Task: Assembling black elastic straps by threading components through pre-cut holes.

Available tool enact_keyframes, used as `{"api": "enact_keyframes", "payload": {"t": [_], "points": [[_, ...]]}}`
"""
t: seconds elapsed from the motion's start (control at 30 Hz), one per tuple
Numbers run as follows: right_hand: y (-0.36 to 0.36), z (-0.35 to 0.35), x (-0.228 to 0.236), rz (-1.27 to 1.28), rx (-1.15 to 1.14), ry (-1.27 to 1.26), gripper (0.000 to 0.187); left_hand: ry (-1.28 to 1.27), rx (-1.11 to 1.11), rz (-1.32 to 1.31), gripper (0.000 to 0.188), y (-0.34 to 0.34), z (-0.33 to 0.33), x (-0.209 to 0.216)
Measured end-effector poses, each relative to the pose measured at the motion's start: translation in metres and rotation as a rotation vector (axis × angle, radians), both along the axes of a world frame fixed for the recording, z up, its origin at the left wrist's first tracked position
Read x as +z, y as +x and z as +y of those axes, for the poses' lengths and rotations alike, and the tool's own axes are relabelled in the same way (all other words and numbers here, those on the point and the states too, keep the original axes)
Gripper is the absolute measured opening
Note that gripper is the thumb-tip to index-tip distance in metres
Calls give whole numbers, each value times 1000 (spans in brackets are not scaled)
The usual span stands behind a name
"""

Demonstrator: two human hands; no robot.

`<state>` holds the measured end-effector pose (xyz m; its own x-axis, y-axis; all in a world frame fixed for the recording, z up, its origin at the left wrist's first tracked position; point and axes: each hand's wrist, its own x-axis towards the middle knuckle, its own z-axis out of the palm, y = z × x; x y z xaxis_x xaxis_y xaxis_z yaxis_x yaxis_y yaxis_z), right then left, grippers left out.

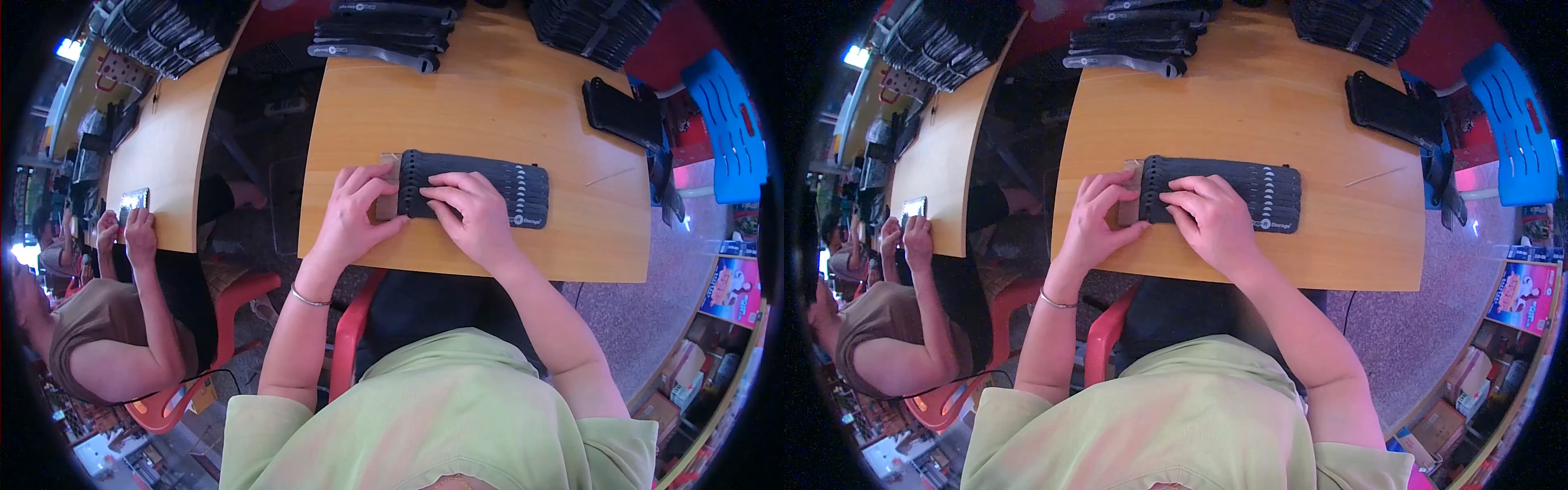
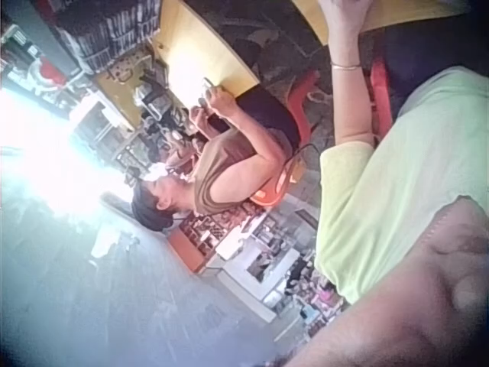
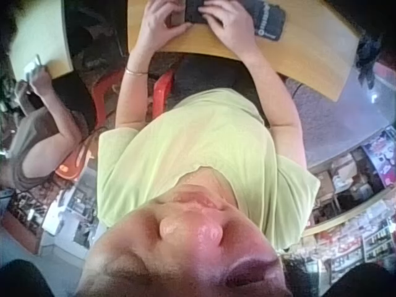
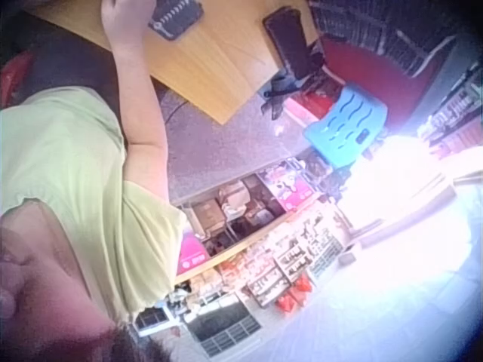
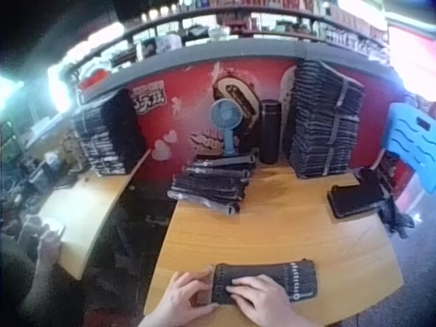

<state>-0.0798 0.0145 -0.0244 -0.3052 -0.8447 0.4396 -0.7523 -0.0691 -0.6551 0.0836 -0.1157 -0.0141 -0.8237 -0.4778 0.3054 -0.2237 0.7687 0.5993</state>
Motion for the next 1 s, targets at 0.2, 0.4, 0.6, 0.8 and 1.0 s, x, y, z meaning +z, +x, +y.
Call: {"api": "enact_keyframes", "payload": {"t": [0.2,0.4,0.6,0.8,1.0], "points": [[0,0,-1,9,-3,-3,15,-9,0,7,38,0,0,-1],[0,1,-2,-8,-6,-15,13,-39,-4,32,37,1,0,0],[0,0,-3,-32,-2,-58,11,-26,22,102,31,4,-2,-4],[-1,4,4,1,9,-164,17,68,164,195,30,3,3,-7],[5,15,18,56,60,-237,30,542,346,541,20,0,14,-4]]}}
